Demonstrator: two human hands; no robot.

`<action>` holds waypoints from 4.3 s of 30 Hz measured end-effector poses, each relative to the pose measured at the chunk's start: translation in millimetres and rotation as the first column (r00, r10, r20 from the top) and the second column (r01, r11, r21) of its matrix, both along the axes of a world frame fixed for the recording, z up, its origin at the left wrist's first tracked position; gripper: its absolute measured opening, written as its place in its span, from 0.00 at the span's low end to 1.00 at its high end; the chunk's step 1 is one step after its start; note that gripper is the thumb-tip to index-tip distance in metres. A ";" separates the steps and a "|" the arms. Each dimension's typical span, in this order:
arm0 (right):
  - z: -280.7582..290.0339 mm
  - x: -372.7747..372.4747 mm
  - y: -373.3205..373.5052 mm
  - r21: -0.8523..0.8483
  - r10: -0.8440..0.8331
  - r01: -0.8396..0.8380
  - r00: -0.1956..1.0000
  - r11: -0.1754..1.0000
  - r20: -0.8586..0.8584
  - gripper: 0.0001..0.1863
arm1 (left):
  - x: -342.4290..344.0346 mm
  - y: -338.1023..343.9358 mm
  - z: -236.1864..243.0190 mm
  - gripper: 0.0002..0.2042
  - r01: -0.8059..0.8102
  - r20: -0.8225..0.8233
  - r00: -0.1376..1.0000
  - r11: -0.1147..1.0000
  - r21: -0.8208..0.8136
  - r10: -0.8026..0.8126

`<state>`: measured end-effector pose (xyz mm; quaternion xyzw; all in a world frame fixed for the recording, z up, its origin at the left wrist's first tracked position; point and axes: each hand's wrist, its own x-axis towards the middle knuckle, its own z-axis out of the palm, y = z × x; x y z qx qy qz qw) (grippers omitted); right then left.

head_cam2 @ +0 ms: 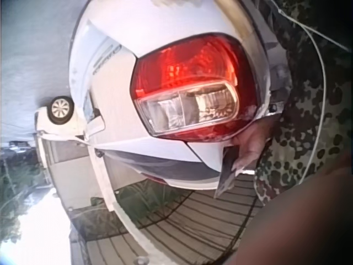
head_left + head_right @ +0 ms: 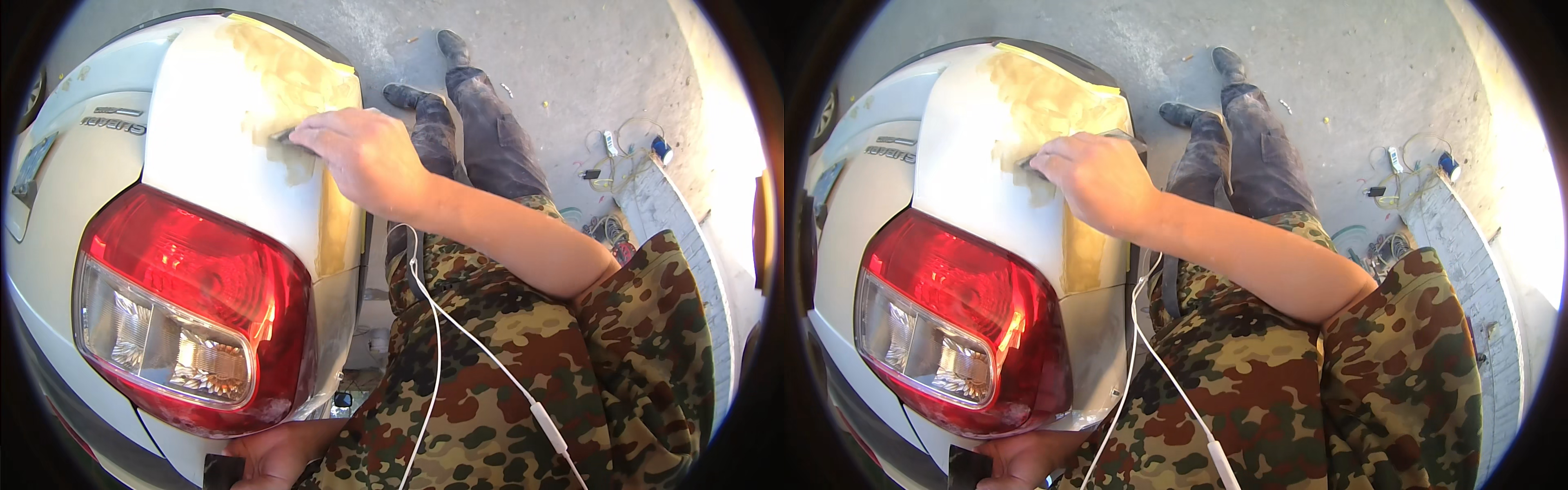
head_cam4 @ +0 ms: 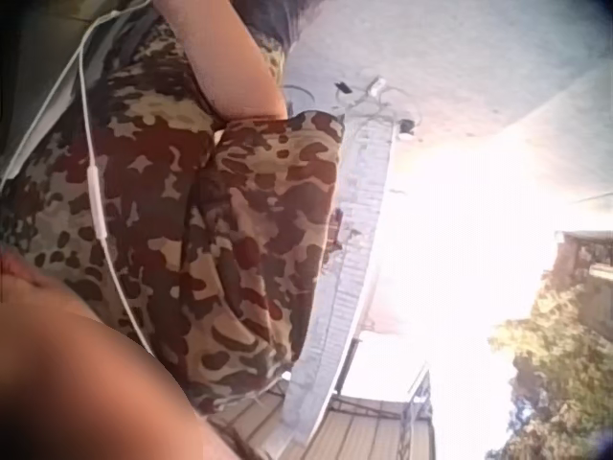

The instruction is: The person applies a beige body filler to the rear quarter panel of a white car using a metal spreader. They repeatedly transfer filler from a second spreader to the application spreader and smooth the material over the taped-off area.

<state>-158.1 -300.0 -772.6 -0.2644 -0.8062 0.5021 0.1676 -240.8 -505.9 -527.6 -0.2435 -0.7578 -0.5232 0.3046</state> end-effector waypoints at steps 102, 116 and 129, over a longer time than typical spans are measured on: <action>103.9 168.7 212.0 -0.910 -0.259 0.031 0.962 0.413 -0.085 0.32 | 154.3 213.5 -122.3 0.07 0.001 0.442 -0.516 0.515 0.857 -0.734; 76.2 248.6 209.9 -0.614 -0.032 0.282 0.922 0.737 0.386 0.18 | 158.4 210.8 -151.5 0.07 0.063 0.574 -0.298 0.585 0.809 -0.762; 62.4 223.9 164.3 0.199 -0.305 0.235 0.811 0.951 0.500 0.13 | 171.6 228.2 -151.8 0.06 0.259 0.691 0.176 0.710 0.655 -0.701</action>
